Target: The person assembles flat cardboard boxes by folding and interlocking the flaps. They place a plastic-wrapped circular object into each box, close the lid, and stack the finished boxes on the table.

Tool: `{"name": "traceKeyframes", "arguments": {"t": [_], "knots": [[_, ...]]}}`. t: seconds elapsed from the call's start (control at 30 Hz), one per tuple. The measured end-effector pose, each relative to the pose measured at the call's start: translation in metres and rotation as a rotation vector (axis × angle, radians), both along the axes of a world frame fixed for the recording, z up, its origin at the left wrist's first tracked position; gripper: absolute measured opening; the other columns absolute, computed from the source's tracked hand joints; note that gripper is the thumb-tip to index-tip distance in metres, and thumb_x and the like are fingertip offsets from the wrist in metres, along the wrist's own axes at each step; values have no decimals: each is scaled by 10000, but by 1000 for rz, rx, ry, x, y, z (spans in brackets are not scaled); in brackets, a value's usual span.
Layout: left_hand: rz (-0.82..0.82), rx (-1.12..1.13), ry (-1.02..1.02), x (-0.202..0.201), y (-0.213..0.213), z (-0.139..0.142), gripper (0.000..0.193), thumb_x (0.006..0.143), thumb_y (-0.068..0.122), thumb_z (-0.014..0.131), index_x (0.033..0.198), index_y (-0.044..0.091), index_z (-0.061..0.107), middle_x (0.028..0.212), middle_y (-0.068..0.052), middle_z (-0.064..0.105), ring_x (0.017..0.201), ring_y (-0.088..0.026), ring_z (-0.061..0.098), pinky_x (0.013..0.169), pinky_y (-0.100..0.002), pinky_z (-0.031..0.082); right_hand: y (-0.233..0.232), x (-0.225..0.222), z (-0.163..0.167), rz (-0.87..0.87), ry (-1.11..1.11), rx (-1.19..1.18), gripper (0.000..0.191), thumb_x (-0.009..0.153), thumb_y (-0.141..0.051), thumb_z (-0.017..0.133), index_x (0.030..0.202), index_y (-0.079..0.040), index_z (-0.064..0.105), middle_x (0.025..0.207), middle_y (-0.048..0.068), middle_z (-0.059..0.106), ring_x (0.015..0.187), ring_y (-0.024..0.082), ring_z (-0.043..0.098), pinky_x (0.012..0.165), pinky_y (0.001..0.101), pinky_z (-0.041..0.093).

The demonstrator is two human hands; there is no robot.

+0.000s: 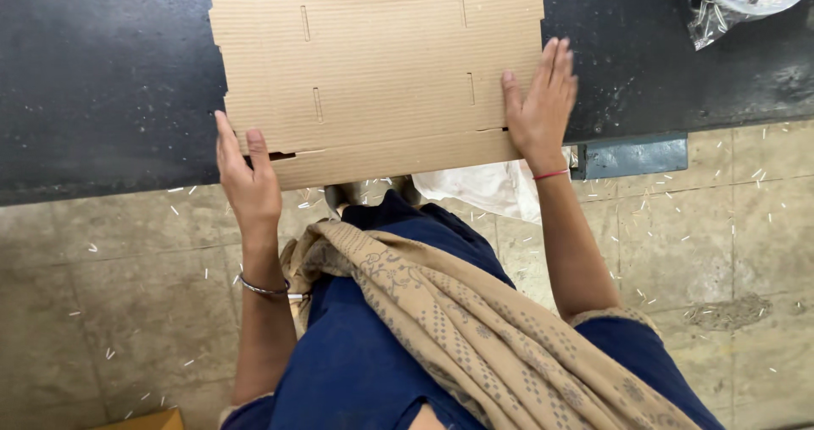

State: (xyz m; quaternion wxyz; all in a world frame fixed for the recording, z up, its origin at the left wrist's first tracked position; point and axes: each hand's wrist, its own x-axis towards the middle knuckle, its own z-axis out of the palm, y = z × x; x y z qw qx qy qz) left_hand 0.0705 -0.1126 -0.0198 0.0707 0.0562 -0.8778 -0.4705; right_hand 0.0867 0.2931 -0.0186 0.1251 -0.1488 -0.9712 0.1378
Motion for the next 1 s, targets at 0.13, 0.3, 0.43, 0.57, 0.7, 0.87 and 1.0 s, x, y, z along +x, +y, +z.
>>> {"name": "traceKeyframes", "arguments": {"t": [0.13,0.3,0.43,0.57,0.7,0.87,1.0], "knots": [[-17,-130,81,-4,2,9,622,1178,352,454,1591,-93,319,1678,-288,302,1578,-408,286,1292,-458,238,9,3,-21,-17,-5,-49,786,1117,-459,529,1641,27,202,1713,230,213,1583,384,225,1282,525,173],[-24,-243,129,-1,8,58,527,1158,273,545,1541,-67,424,1685,-274,306,1573,-417,277,1289,-479,243,8,1,-23,-17,11,-60,780,1103,-452,549,1629,30,235,1702,226,239,1566,406,248,1265,526,204],[-255,595,190,5,21,87,450,1140,76,628,1528,-89,471,1716,-279,353,1617,-313,388,1382,-420,323,8,0,-19,2,40,-77,773,1105,-442,559,1625,42,252,1692,233,265,1554,409,271,1262,514,221],[-74,852,50,1,29,76,545,973,13,671,1435,60,385,1466,-224,519,1233,-182,611,1036,-328,544,8,-1,-25,-2,58,-100,769,1083,-428,578,1611,44,279,1677,233,295,1543,410,284,1256,501,230],[-73,756,-110,-2,17,60,296,1002,-10,679,1293,-29,626,1234,-165,685,1061,-152,683,949,-298,578,14,-4,-32,10,69,-129,774,1075,-432,595,1604,47,295,1665,242,307,1538,414,285,1249,499,225],[-94,454,-25,2,0,70,169,1013,33,680,1160,-52,688,1076,-97,748,953,-124,683,877,-284,559,32,-3,-13,85,43,-276,727,1088,-467,614,1572,19,372,1686,242,306,1581,364,288,1315,446,238],[15,1000,-49,3,-9,77,232,1029,91,635,1241,-2,623,1146,-65,712,1013,-145,699,915,-312,595,39,23,12,78,272,-1198,747,1031,-402,612,1591,14,344,1669,210,382,1564,313,366,1297,414,284]]}}
